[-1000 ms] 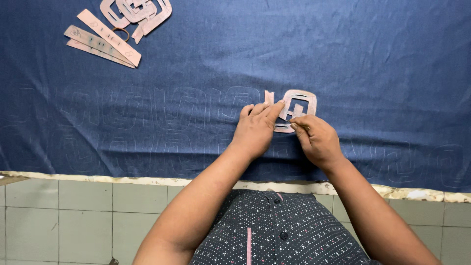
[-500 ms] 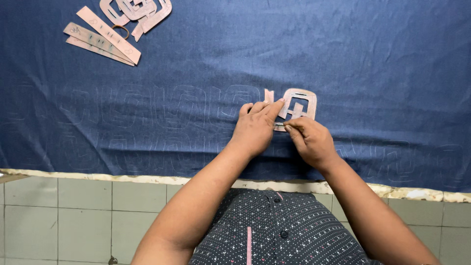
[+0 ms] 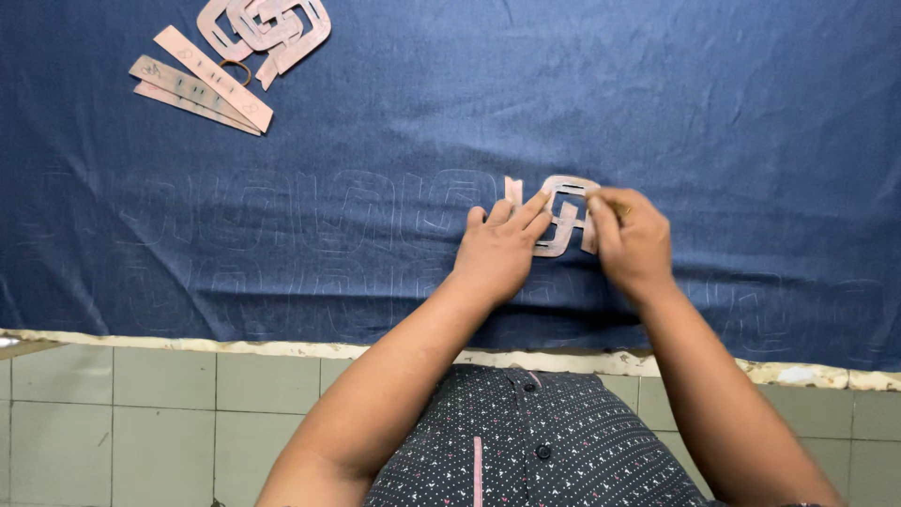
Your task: The person holds a pink pattern template on a blue fabric laid over a padded table and traces around its edges with a marking tool, repositioning the template to draw the outline. Other cut pattern pieces and a ruler rest on the fabric nearby.
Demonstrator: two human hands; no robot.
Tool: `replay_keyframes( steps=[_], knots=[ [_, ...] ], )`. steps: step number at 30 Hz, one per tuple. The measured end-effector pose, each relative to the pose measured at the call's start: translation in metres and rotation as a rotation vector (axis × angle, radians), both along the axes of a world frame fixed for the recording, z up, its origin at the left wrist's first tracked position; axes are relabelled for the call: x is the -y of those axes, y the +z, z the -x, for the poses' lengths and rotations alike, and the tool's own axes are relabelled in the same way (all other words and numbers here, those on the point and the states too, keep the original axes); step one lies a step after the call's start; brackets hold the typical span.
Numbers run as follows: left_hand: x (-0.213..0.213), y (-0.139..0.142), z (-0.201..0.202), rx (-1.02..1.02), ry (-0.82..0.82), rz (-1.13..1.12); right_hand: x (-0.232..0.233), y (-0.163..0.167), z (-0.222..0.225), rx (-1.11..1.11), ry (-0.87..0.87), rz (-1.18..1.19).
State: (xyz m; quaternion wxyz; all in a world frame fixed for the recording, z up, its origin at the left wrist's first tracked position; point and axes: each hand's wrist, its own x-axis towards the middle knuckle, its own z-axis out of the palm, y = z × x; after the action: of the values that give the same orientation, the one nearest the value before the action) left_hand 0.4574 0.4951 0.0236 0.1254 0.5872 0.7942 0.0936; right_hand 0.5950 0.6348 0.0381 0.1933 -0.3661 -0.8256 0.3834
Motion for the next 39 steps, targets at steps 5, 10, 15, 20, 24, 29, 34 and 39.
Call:
replay_keyframes(
  steps=[5, 10, 15, 20, 24, 29, 34, 39],
  knots=[
    [-0.007, 0.000, -0.001, -0.024, -0.019, 0.038, -0.017, -0.005, 0.013, -0.120, 0.069, -0.065],
    [-0.005, -0.004, 0.000, -0.030, -0.030, 0.021, -0.019, -0.008, 0.011, -0.051, 0.051, 0.003],
    [-0.003, -0.008, 0.000, -0.044, -0.023, -0.009, -0.029, -0.013, 0.008, -0.057, 0.069, -0.281],
    [0.003, -0.016, 0.001, 0.010, -0.001, -0.076, -0.028, -0.013, 0.018, -0.114, 0.188, -0.334],
    [0.017, -0.025, 0.000, 0.117, 0.074, -0.258, -0.026, -0.009, 0.018, 0.237, 0.184, -0.184],
    [0.037, -0.029, 0.004, 0.272, 0.123, -0.397, -0.058, -0.011, -0.021, 0.483, 0.186, 0.199],
    [0.033, -0.026, -0.011, 0.132, 0.182, -0.340, -0.094, -0.030, -0.094, 0.164, -0.284, 0.465],
    [0.004, -0.023, -0.051, 0.108, 0.262, -0.314, -0.080, -0.043, -0.132, 0.023, -0.333, 0.747]
  ],
)
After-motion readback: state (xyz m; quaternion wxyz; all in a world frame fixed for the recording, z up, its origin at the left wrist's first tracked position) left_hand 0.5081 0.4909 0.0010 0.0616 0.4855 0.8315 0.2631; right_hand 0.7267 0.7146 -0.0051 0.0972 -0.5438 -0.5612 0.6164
